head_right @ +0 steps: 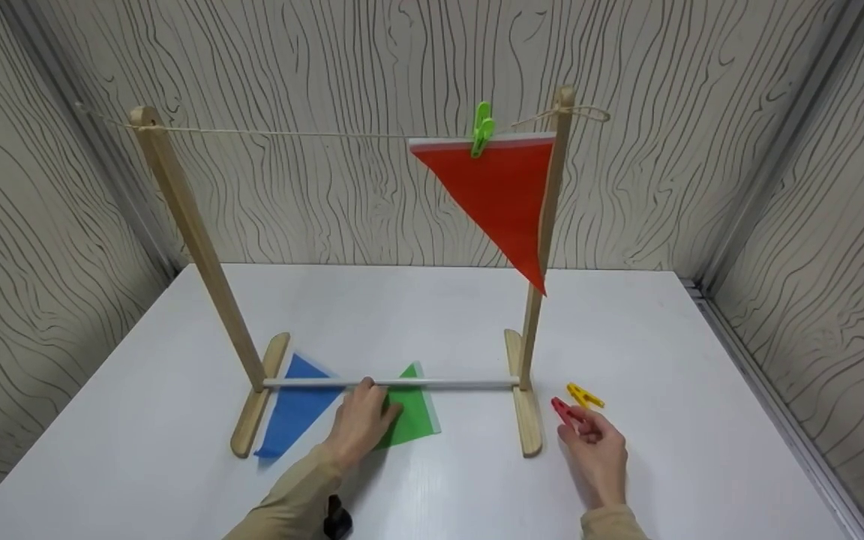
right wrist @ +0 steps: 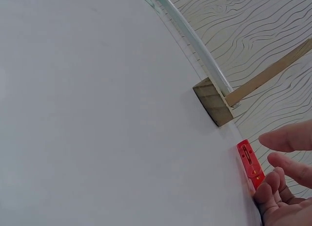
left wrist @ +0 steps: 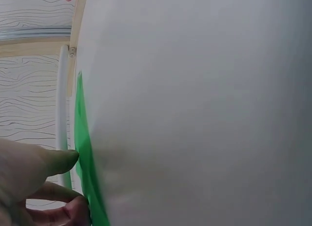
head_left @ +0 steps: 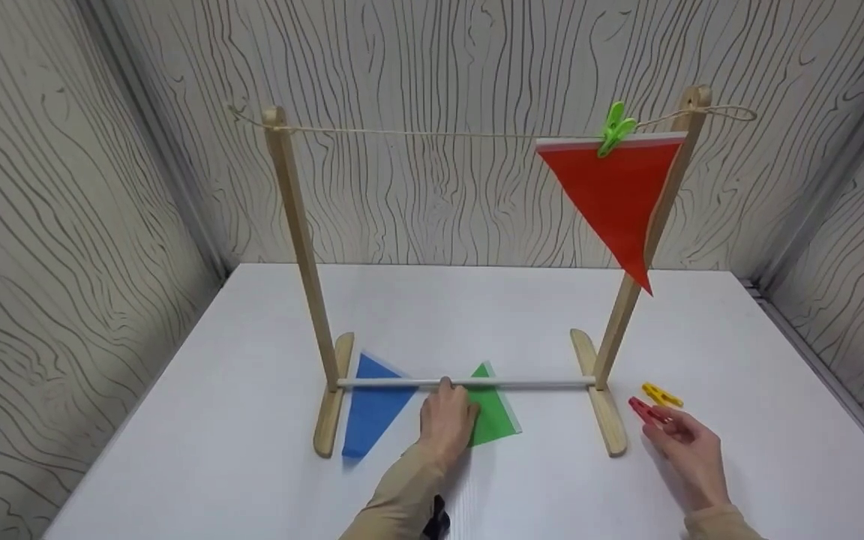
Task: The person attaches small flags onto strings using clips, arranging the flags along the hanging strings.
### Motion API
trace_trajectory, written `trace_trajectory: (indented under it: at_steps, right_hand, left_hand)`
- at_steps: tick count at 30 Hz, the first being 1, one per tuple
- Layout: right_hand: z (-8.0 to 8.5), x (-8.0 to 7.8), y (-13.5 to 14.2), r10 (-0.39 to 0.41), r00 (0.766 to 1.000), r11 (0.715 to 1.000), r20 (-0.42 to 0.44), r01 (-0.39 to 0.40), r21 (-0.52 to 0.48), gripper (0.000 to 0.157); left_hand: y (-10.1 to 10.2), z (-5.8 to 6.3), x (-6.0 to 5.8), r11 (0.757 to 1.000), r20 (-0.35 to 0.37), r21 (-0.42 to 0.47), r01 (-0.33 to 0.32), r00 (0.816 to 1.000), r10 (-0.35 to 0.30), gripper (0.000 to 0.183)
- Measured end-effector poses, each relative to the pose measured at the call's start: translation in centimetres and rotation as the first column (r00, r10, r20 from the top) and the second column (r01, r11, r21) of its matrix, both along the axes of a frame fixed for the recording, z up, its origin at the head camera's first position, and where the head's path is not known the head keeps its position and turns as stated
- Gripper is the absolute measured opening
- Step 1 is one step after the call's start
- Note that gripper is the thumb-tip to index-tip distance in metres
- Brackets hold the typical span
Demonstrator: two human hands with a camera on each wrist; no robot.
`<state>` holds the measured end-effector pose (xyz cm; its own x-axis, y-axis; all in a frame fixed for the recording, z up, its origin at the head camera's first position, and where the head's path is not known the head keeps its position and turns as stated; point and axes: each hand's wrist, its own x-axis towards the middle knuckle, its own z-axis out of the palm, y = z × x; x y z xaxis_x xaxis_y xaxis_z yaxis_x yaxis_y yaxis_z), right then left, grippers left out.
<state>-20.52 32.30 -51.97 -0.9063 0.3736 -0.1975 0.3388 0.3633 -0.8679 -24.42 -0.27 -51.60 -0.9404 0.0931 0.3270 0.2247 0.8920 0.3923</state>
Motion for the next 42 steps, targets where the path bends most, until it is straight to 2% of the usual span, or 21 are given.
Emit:
trace_trajectory:
  at_steps: [10,13,17,21,31,37,42]
  right_hand:
    - [0.0,0.2,0.0,0.007,1.0,1.0,-0.003,-0.007,-0.024,0.055]
    - [0.0,0.4,-0.1,0.007,0.999,1.0,-0.032,-0.007,-0.02,0.053]
    - [0.0,0.4,-0.2,0.01,0.998,1.0,-0.065,-0.011,-0.011,0.051]
    - [0.0,0.4,-0.1,0.013,0.998,1.0,-0.055,-0.014,-0.015,0.051]
    - [0.0,0.4,0.0,0.017,0.999,1.0,-0.04,-0.017,0.0,0.053]
    - [0.0,0.3,0.1,0.028,0.999,1.0,-0.025,-0.027,0.013,0.054]
    - [0.1,0.3,0.1,0.029,0.999,0.999,-0.022,-0.029,0.024,0.054]
  left_hand:
    - [-0.3,-0.1,-0.3,0.996,-0.004,0.089,0.02,1.0,-0.02,0.014]
    - [-0.3,0.1,-0.2,0.994,-0.007,0.109,0.027,1.0,-0.026,0.012]
    - [-0.6,0.5,-0.2,0.976,0.052,0.213,0.045,0.997,-0.058,0.013]
    - [-1.1,0.9,-0.4,0.948,0.14,0.316,0.036,0.987,-0.084,0.011]
    - [-1.9,1.2,-0.6,0.92,0.178,0.384,0.081,0.971,-0.159,0.014]
    - [-2.2,1.3,-0.8,0.908,0.242,0.417,0.044,0.957,-0.158,0.014]
    - [-2.4,1.4,-0.8,0.895,0.306,0.446,0.017,0.937,-0.17,0.02]
